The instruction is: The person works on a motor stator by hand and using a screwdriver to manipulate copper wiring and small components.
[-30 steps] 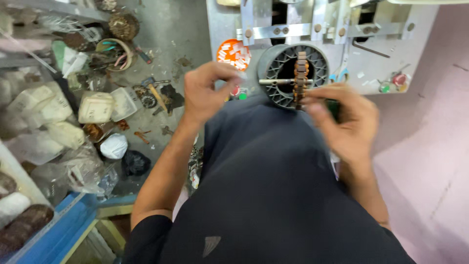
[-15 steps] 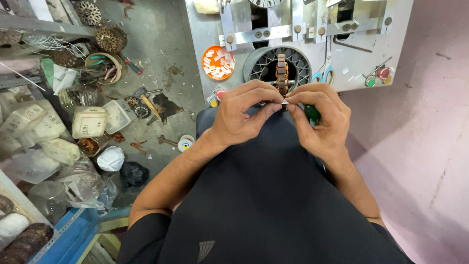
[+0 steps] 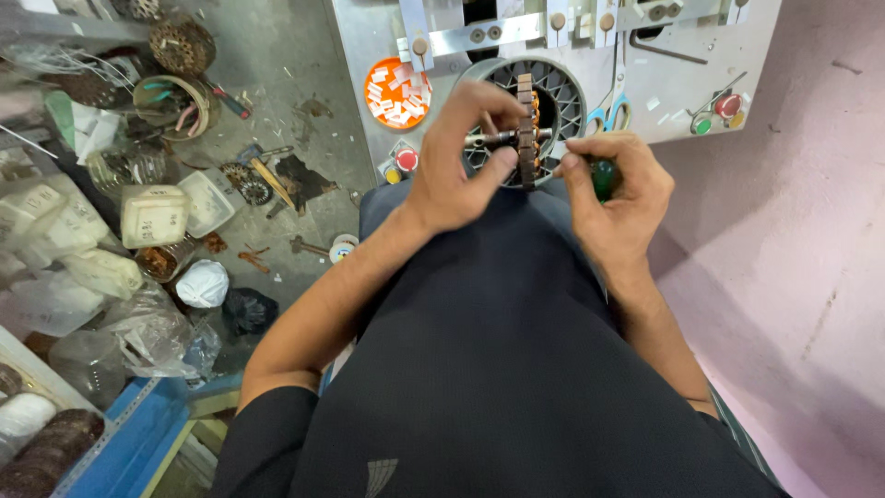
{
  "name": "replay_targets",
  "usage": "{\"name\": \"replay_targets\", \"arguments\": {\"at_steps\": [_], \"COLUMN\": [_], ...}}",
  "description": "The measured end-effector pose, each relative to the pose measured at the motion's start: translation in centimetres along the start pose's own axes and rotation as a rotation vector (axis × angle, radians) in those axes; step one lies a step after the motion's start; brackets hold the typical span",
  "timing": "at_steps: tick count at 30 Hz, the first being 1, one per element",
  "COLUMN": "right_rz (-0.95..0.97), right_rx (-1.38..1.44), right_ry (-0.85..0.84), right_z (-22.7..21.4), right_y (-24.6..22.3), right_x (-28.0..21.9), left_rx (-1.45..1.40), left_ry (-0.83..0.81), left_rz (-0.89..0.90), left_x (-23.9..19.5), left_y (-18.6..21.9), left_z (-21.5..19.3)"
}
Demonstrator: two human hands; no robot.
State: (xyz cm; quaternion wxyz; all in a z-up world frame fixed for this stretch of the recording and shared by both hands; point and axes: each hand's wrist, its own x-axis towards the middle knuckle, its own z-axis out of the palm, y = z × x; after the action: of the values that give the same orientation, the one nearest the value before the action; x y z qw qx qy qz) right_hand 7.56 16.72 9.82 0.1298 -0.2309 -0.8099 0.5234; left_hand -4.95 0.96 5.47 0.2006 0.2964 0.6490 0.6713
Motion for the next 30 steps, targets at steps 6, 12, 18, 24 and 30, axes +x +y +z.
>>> {"name": "replay_targets", "arguments": {"at_steps": [6, 12, 18, 24, 30], "right_rz": [-0.199, -0.305, -0.362, -0.468, -0.468], "right_rx": [-0.234, -0.265, -0.316, -0.387, -0.431], "right_ry": [-0.008, 0.020, 0.011, -0.032, -0.109], "right_z": [0.2, 0.8, 0.9, 1.0, 0.5], "right_y": [0.9, 0.8, 1.0, 1.3, 1.0], "right_x": [0.4, 0.7, 0.7, 1.4, 2.0], "left_rx": [-0.099, -0.159, -0.149, -0.175, -0.205], "left_ry": [-0.192, -0.358, -0.366, -0.360, -0.342], "left_rz": [0.132, 0.145, 0.133, 0.164, 0.118], "left_x": [2.0, 2.4, 2.3, 2.4, 2.3], "left_y": [-3.0, -4.7, -5.0, -5.2, -5.6], "left_z": [-1.2, -2.2, -2.3, -2.3, -2.1]}}
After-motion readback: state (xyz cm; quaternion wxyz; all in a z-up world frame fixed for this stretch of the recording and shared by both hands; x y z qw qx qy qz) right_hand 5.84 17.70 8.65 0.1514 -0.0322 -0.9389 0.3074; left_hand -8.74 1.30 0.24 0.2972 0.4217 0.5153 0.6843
